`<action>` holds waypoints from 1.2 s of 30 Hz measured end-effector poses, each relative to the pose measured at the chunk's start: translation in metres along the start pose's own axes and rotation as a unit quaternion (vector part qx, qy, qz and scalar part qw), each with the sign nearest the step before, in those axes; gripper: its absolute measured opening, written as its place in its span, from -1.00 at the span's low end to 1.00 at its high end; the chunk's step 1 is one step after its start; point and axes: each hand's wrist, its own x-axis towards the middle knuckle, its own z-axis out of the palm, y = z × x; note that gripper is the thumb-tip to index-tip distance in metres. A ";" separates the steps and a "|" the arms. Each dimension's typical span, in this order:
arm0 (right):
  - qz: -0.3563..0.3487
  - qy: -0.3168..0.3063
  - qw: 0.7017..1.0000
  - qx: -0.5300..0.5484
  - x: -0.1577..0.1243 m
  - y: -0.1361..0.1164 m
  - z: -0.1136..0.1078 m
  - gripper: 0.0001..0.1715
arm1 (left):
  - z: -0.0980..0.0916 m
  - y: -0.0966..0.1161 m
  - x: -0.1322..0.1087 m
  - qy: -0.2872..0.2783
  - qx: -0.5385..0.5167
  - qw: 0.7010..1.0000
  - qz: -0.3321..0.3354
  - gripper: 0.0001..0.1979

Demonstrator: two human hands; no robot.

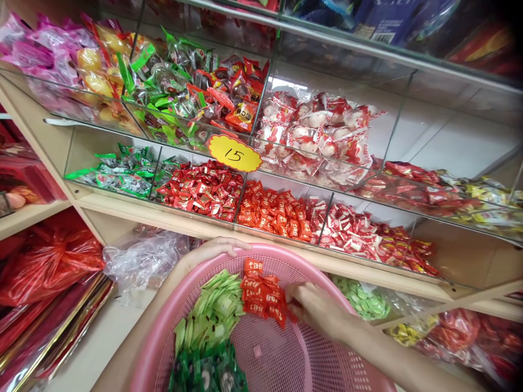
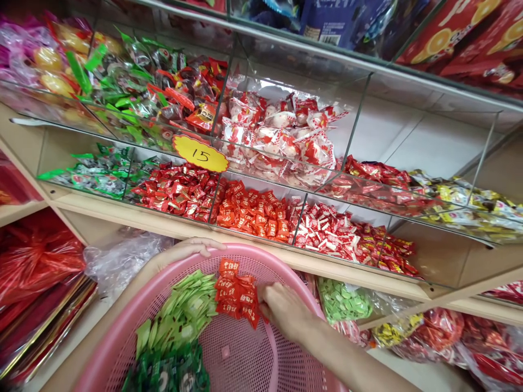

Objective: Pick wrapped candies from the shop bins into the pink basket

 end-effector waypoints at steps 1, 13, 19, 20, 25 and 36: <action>-0.003 -0.024 1.000 0.011 0.000 -0.001 0.001 -0.85 | 0.000 -0.001 0.000 0.000 0.003 1.000 0.001 -0.61; -0.011 -0.068 0.998 -0.015 -0.001 -0.013 0.009 -0.77 | -0.002 -0.003 0.002 0.000 0.006 1.000 -0.014 -0.61; -0.023 -0.118 0.993 0.002 -0.002 -0.023 0.009 -0.79 | -0.002 -0.004 0.002 -0.005 0.001 1.000 -0.012 -0.60; -0.028 -0.119 0.992 0.008 -0.001 -0.024 0.005 -0.80 | -0.002 -0.004 0.002 -0.004 -0.002 1.000 -0.013 -0.60; -0.063 -0.040 0.996 0.054 0.008 -0.030 -0.040 -0.79 | -0.002 -0.003 0.000 0.004 -0.002 1.000 -0.011 -0.60; 0.154 0.358 0.920 -0.048 0.107 0.005 -0.094 -0.68 | 0.000 0.001 -0.003 0.002 -0.044 0.998 -0.034 -0.60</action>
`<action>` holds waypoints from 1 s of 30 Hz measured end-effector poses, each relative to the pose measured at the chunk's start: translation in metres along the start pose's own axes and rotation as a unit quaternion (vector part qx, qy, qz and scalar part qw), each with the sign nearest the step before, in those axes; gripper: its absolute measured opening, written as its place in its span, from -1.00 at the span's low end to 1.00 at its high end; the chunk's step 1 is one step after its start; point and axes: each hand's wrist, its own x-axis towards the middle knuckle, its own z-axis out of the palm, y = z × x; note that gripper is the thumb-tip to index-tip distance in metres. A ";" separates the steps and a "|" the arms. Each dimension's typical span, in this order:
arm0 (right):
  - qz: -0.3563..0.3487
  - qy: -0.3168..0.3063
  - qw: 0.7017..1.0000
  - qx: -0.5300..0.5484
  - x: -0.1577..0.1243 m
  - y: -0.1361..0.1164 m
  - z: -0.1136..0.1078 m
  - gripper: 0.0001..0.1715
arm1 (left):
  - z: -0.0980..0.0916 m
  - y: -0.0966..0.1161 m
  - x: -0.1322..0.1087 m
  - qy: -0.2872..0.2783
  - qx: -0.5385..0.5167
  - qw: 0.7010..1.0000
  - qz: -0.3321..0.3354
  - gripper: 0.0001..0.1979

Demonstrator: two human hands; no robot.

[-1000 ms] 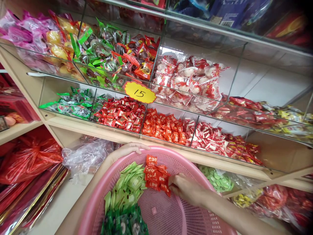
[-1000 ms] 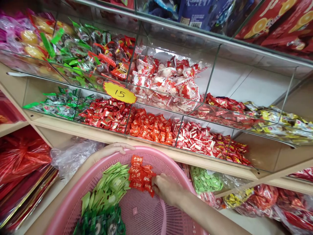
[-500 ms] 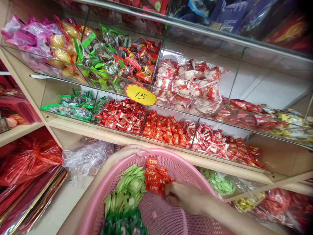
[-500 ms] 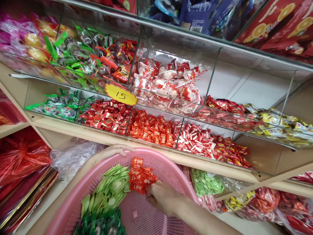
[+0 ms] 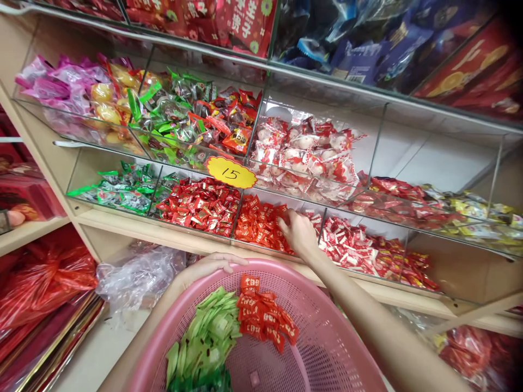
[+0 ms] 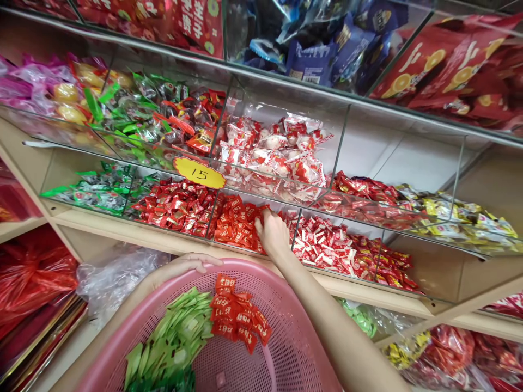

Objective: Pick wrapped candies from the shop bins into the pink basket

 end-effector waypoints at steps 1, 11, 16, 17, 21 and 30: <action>0.012 0.012 1.000 -0.012 0.006 -0.001 0.007 -0.65 | 0.000 0.000 0.000 0.003 0.001 1.000 -0.005 -0.60; -0.003 0.038 0.998 0.049 0.015 0.009 0.048 -0.58 | -0.006 -0.006 0.001 0.010 0.000 1.000 -0.015 -0.60; -0.081 0.046 0.989 0.114 0.014 0.011 0.049 -0.63 | -0.005 -0.003 -0.002 0.020 0.013 0.999 -0.023 -0.60; -0.092 0.055 0.986 0.126 0.014 0.011 0.048 -0.63 | -0.004 -0.001 -0.002 0.021 0.014 0.999 -0.020 -0.60; -0.157 0.080 0.966 0.188 0.011 0.007 0.045 -0.64 | -0.002 0.005 -0.005 0.023 0.014 0.999 -0.030 -0.59; -0.257 -0.042 0.918 0.298 -0.004 -0.016 0.037 -0.62 | 0.002 0.013 -0.006 0.032 -0.021 0.998 -0.057 -0.61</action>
